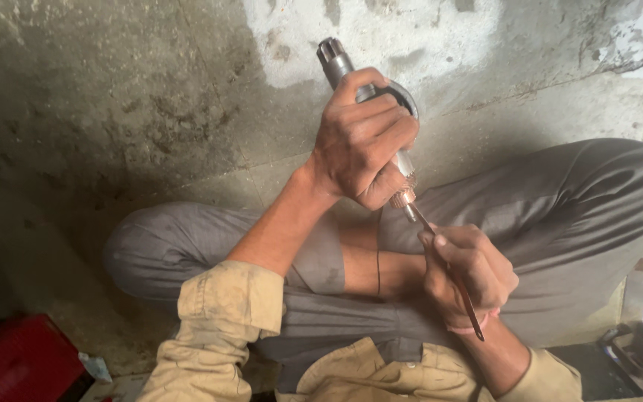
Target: The person sits cross-legged on the workshop floor holding a copper motor armature in a bearing housing and files its commutator surface with a flat file, rotating the armature to work around it. They continue filing the same component throughout the episode.
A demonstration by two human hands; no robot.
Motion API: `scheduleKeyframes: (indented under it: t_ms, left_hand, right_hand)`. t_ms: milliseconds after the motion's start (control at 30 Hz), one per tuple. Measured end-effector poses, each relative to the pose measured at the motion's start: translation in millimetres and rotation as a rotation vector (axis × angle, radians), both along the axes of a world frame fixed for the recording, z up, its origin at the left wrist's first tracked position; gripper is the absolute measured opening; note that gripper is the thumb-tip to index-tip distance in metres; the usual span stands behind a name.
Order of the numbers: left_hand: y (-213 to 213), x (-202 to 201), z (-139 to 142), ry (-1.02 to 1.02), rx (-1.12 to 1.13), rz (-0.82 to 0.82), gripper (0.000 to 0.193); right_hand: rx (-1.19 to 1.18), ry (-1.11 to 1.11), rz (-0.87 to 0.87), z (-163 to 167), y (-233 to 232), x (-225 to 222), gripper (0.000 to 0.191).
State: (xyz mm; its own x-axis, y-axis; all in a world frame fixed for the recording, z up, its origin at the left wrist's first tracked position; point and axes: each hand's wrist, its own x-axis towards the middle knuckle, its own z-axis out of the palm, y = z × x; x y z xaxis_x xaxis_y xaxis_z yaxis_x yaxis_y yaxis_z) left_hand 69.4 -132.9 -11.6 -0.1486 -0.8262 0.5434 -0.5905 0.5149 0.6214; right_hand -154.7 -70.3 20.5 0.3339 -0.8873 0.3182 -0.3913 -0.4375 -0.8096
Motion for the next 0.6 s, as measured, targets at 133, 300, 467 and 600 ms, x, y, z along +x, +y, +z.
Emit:
scheduleKeyframes:
  t_ms: [133, 300, 467, 600]
  left_hand:
    - [-1, -1, -2, -0.009, 0.013, 0.008, 0.019]
    - [0, -1, -1, -0.021, 0.015, 0.008, 0.020]
    - [1, 0, -2, -0.004, 0.013, 0.002, 0.019]
    - [0, -1, -2, 0.001, 0.007, 0.004, 0.017]
  right_hand:
    - [-0.018, 0.049, 0.003, 1, -2, 2, 0.026]
    - [0.013, 0.090, 0.009, 6, -4, 2, 0.027]
    - [0.004, 0.087, 0.031, 11, -5, 2, 0.026]
    - [-0.031, 0.085, 0.017, 7, -5, 7, 0.027]
